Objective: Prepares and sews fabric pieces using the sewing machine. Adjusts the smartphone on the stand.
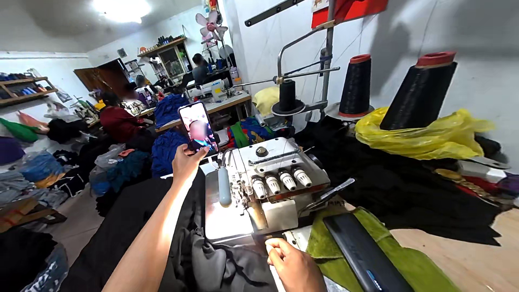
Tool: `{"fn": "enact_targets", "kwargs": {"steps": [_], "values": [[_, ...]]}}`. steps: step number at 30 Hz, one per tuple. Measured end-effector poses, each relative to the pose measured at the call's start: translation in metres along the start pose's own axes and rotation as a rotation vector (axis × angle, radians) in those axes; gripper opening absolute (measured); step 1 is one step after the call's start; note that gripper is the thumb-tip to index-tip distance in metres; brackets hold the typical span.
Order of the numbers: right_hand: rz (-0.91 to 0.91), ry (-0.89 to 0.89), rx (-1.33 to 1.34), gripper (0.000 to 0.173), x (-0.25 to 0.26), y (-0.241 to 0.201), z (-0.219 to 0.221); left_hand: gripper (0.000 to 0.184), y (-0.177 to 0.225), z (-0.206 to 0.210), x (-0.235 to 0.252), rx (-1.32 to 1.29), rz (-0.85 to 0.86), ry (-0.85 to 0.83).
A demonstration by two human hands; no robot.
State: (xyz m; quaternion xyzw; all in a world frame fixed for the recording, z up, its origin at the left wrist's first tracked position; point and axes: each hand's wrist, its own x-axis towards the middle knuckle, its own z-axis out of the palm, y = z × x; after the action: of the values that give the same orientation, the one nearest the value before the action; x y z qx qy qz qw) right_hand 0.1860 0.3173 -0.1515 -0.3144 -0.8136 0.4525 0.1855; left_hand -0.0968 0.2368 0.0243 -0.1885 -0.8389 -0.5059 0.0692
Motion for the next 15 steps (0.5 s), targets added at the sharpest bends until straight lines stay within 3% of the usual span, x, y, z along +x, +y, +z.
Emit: {"fn": "enact_targets", "kwargs": {"steps": [6,11,15], "values": [[0.005,-0.016,0.007,0.023,0.001,0.000,-0.001,0.076,-0.013,-0.005,-0.005,-0.121,-0.008,-0.092],[-0.004,-0.012,0.003,0.023,0.001,-0.001,-0.002,0.078,0.010,-0.012,0.019,-0.174,0.061,-0.035],[-0.013,-0.003,0.002,0.022,0.001,0.001,-0.001,0.071,0.040,-0.011,0.034,-0.173,0.101,0.029]]}}
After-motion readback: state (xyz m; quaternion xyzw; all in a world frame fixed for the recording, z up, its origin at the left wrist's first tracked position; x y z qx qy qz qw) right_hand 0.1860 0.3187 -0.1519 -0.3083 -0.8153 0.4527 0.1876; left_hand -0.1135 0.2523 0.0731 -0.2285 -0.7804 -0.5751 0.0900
